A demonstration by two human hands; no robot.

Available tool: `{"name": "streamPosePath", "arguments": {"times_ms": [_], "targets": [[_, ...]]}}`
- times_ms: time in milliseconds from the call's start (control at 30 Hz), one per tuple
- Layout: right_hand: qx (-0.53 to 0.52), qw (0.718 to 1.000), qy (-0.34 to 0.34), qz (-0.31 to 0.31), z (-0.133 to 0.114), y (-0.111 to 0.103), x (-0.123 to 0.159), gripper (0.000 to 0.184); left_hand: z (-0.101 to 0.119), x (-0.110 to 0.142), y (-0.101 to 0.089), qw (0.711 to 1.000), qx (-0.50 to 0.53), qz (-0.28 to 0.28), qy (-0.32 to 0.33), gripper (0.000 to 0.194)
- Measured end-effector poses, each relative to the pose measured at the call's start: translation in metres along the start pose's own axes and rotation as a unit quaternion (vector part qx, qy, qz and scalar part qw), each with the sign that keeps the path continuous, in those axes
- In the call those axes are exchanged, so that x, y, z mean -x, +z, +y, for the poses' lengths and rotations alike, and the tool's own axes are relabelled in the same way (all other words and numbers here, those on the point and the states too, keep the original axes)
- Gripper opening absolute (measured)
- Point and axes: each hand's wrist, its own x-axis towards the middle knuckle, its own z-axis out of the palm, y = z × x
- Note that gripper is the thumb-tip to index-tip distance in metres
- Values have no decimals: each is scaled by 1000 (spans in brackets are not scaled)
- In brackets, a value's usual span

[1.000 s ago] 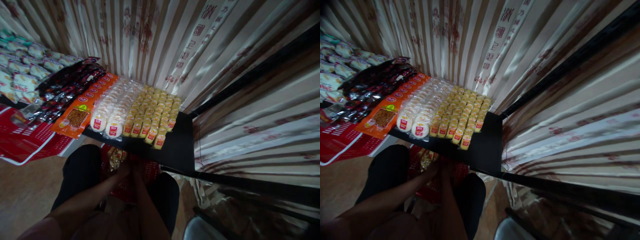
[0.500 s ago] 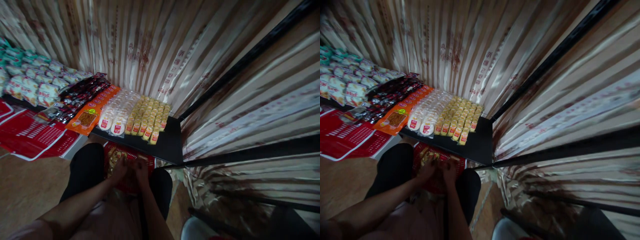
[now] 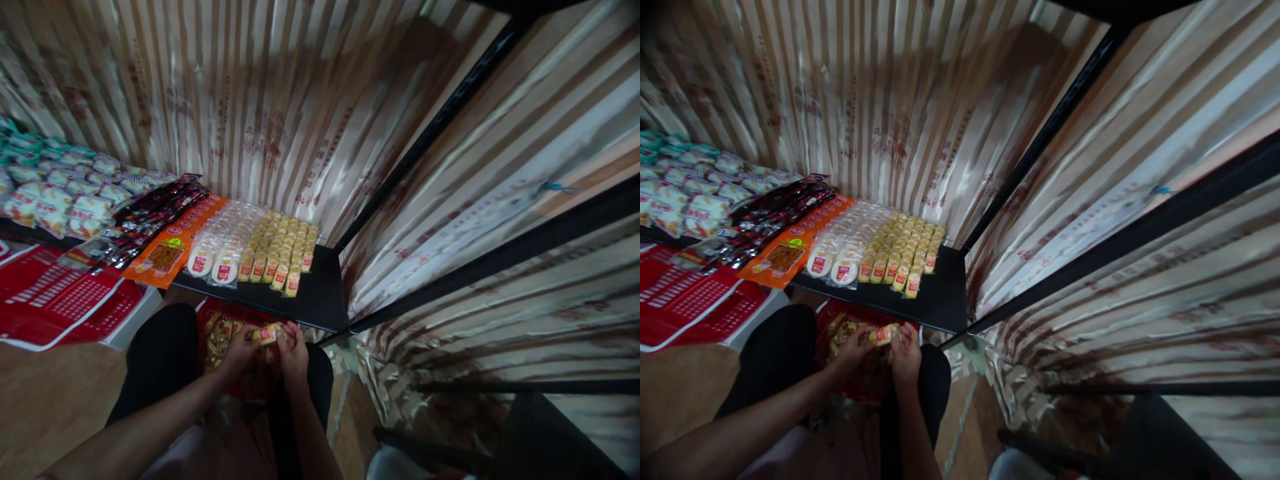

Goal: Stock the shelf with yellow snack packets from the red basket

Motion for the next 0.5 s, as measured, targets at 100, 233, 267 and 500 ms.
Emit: {"name": "streamPosePath", "arguments": {"times_ms": [100, 233, 267, 500], "targets": [[-5, 1000, -6, 29, -6, -2, 2, 47, 5, 1, 21, 997, 79, 9, 10, 27], [-9, 999, -35, 40, -14, -6, -1, 46, 22, 4, 48, 997, 71, 6, 38, 21], [-12, 998, -35, 42, -16, -8, -4, 48, 26, 4, 53, 998, 50, 2, 45, 17], [-11, 997, -56, 53, -37, -29, -50, 58, 51, -4, 76, 969, -198, 36, 146, 31]]}}
